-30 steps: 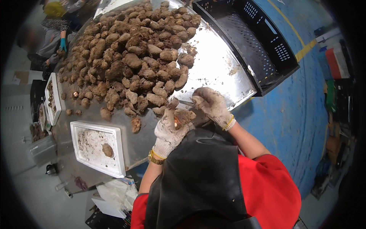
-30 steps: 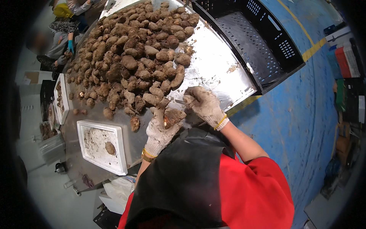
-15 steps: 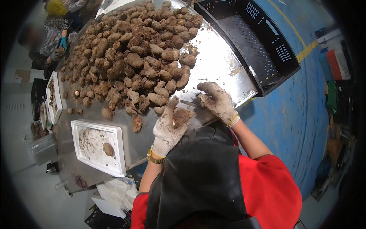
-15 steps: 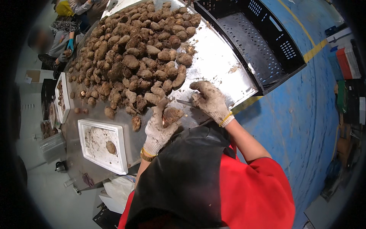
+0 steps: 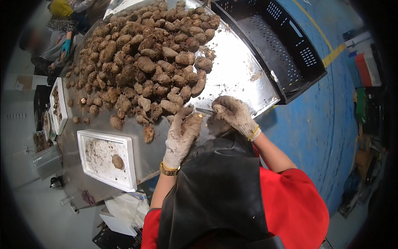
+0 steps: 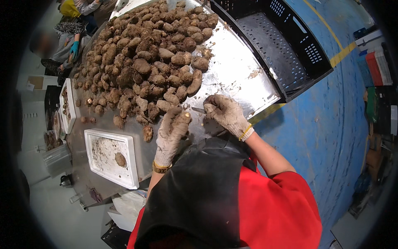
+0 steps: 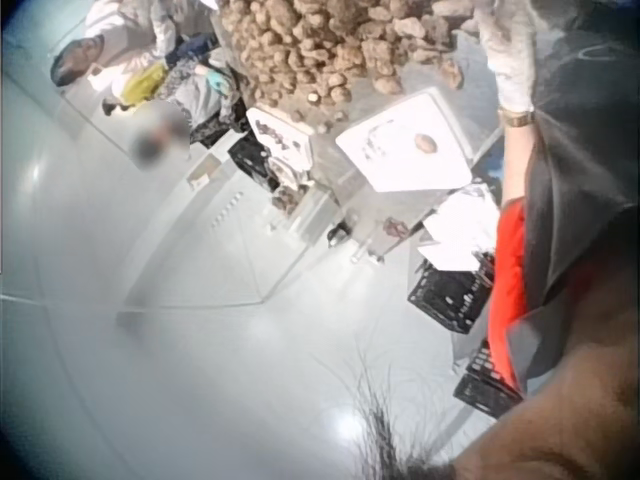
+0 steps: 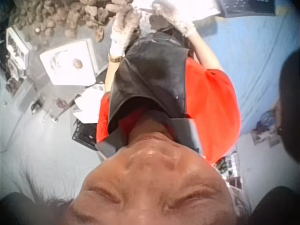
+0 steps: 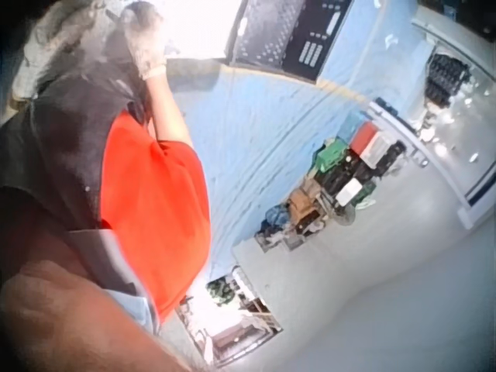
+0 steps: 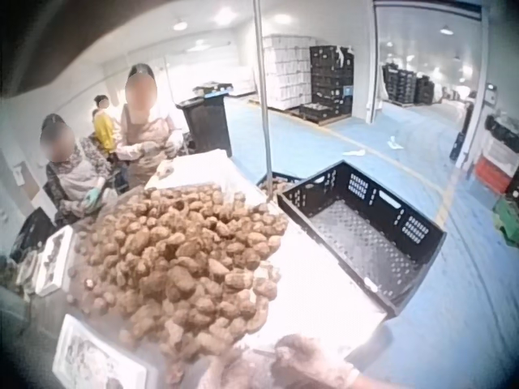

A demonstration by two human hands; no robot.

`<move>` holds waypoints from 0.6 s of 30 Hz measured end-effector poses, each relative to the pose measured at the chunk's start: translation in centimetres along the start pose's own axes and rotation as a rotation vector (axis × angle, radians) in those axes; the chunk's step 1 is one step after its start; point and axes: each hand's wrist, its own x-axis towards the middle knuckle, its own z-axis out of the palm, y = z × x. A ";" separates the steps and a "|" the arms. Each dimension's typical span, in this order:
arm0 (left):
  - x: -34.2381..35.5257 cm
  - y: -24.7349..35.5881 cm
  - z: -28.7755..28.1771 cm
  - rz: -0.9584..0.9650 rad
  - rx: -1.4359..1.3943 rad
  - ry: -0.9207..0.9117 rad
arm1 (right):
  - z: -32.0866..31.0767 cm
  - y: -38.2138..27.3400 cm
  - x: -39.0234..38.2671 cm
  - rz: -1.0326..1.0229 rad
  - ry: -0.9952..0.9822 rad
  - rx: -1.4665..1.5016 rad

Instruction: The person peels a large pile of root vegetables using a small knife, removing the outer skin and placing the peeled items into a white tray. The person works continuously at a metal table in a shared workspace.

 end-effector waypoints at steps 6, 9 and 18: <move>1.3 -4.4 -2.1 -0.182 -0.671 0.029 | 1.6 -1.8 -1.1 -0.079 -0.056 0.388; 0.9 -5.4 -0.9 0.068 -0.565 0.146 | 2.5 -3.5 -1.7 -0.137 -0.024 0.449; 1.6 -5.8 -1.7 -0.166 -0.536 0.048 | 3.3 -6.5 -1.4 -0.639 -0.024 -0.532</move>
